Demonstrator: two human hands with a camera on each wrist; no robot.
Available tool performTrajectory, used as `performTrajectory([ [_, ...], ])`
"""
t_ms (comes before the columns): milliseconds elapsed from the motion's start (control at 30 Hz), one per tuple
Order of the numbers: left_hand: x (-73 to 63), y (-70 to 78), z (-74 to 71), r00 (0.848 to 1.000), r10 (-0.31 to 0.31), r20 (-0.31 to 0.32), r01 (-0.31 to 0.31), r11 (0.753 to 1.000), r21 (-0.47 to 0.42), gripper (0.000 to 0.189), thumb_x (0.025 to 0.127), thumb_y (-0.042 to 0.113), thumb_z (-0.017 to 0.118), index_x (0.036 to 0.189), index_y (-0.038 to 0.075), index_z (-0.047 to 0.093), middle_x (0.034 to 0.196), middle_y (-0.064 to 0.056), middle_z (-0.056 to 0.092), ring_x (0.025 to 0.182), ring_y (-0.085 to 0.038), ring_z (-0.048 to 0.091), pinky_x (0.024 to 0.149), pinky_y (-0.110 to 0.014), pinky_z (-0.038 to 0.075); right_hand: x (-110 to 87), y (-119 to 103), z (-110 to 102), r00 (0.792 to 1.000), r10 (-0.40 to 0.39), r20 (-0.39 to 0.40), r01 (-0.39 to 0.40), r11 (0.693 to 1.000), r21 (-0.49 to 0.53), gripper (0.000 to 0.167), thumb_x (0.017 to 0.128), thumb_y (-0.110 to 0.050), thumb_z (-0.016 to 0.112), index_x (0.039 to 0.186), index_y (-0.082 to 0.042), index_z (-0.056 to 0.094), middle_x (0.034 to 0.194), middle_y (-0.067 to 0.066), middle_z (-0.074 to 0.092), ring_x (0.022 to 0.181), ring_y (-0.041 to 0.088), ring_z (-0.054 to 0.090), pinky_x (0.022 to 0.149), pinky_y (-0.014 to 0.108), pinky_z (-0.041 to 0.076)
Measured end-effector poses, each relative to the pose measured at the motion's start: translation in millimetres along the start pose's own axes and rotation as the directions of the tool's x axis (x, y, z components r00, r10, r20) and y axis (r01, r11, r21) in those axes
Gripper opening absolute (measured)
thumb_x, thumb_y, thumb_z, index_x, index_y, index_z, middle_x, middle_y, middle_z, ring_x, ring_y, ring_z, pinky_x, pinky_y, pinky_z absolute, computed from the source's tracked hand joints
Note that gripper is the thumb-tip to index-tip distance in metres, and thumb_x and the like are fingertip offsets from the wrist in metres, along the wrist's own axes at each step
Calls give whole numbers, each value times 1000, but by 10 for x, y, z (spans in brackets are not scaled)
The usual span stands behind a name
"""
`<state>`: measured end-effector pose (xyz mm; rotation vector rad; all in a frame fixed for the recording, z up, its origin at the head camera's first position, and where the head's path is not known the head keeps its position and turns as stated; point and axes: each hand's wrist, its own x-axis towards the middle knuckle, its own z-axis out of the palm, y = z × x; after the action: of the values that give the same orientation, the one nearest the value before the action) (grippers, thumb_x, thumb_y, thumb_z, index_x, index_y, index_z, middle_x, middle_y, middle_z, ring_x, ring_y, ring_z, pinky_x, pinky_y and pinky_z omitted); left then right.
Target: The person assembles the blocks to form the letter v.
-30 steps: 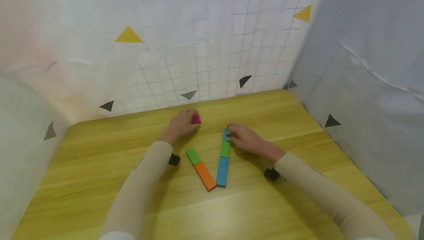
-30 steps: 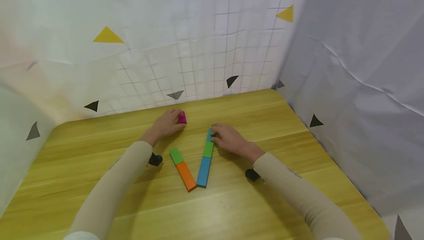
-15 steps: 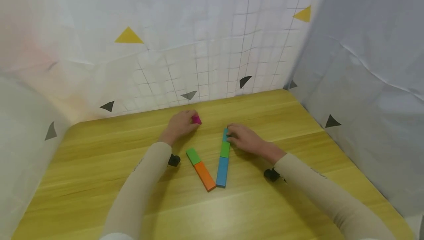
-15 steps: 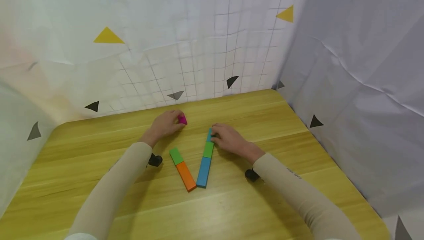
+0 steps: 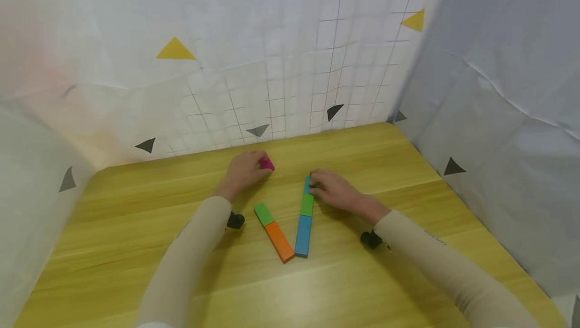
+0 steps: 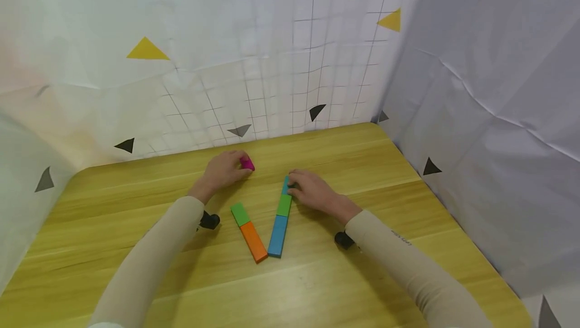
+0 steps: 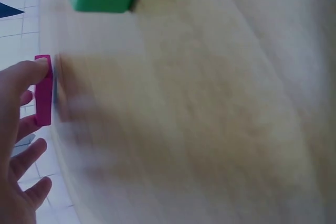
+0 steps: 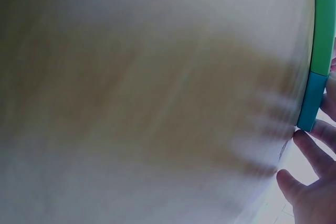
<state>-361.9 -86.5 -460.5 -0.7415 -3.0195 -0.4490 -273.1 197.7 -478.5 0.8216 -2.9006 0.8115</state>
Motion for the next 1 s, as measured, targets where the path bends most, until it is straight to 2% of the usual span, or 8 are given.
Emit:
performTrajectory([
  [333,-82,-38,-44,999,-4,-32,4,1000,-5,31,91,42,68,110,18,63,102,-1,67,90,-20,59,80,-35,51,13,-14,11,999,35,9,-35,999,-4,23,97,-20,64,115,-6,66,142,18,55,131,33,54,110,48,44],
  [533,-134,-90,-47,1000,-2,-30,2,1000,-4,31,90,42,69,108,17,64,101,-1,67,87,-19,60,78,-35,52,10,-28,17,1000,22,4,-22,1000,4,22,97,-19,64,114,-5,67,139,18,57,129,33,56,109,48,45],
  [700,-169,-126,-25,999,-6,-32,6,1000,8,31,90,43,70,107,18,63,100,-1,66,83,-18,60,74,-33,51,9,-15,22,999,36,18,-35,999,-12,24,98,-20,63,116,-6,66,143,18,55,132,34,54,110,49,44],
  [1000,-231,-142,-17,998,1,-70,-1,1000,-6,30,90,45,70,103,19,62,93,0,65,75,-17,55,65,-29,46,7,-16,11,999,32,12,-32,999,3,24,98,-19,63,117,-6,66,141,18,55,129,33,55,109,49,45],
])
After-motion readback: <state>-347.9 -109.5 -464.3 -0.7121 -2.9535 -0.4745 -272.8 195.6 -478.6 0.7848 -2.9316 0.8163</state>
